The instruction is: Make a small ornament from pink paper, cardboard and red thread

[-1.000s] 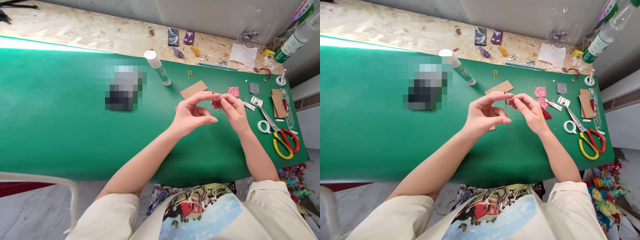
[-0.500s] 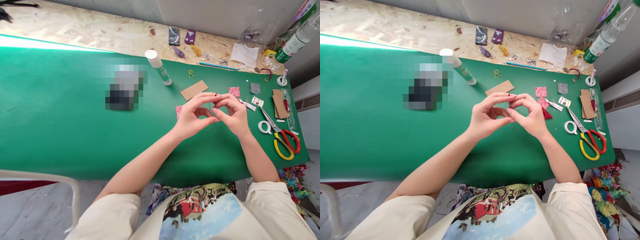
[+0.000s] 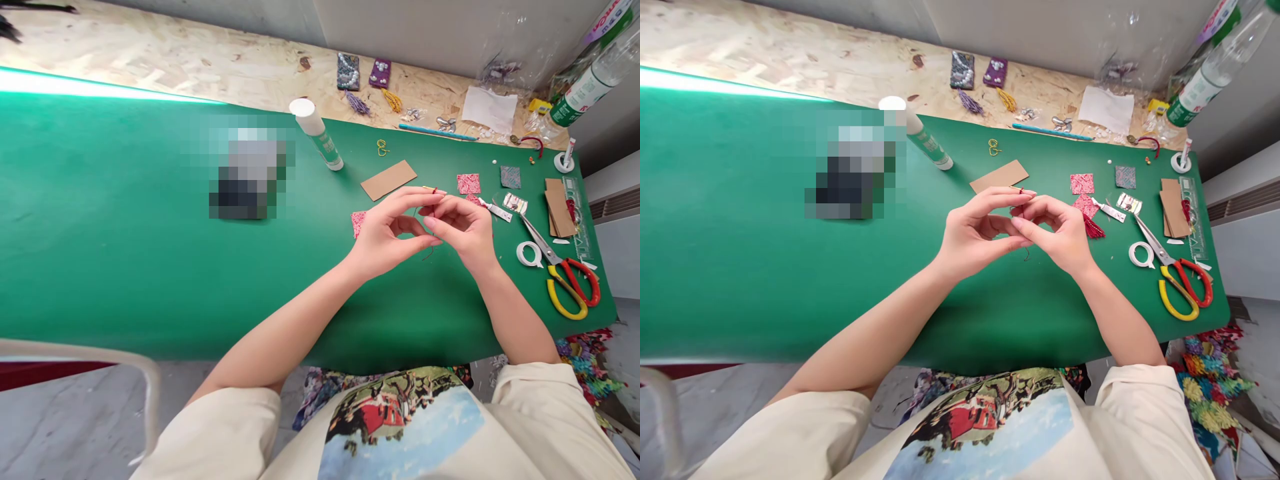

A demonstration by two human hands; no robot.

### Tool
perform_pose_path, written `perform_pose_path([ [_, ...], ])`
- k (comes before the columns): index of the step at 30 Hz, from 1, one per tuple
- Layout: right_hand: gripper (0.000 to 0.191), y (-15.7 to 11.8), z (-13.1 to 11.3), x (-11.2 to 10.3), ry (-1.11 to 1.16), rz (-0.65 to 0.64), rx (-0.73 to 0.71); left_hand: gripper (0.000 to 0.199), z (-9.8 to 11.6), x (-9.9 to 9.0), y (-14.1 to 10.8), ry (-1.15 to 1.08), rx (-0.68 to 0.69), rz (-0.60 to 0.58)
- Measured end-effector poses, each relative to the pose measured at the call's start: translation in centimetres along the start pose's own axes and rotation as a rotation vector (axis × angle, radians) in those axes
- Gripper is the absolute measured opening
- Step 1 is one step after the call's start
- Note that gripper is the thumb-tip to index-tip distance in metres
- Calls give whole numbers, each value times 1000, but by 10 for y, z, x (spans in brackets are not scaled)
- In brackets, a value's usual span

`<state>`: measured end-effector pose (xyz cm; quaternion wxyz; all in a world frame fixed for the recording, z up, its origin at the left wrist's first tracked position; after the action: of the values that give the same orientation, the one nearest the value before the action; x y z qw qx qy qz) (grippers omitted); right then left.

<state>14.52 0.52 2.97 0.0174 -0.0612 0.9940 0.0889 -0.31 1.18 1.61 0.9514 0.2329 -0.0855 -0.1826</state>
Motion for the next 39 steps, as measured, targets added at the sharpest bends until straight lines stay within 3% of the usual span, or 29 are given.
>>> perform_pose_path([
  [6,37,-1,6,3,108,54,168,52,-3,-2,-1,42,-24,-11],
  [11,47,2,7,4,127,53,180,52,-3,-2,-1,25,-30,-22],
  [28,19,1,1,9,148,11,203,57,0,2,-2,-16,34,-28],
  [33,15,2,-2,10,208,-4,243,61,0,4,-3,-8,90,-31],
  [39,15,1,-1,11,241,-9,336,58,-3,3,-4,-17,61,-36],
])
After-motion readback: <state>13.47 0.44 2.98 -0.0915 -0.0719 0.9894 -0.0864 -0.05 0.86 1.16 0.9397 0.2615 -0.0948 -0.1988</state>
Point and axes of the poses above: each hand's wrist, its own y-axis towards the middle knuckle, its own x-axis out of the palm, z = x × y, the point moved 3 cm from there along y, towards the middle knuckle, and after that the axes turned 5 degrees about -y, right-handed, at the moved point
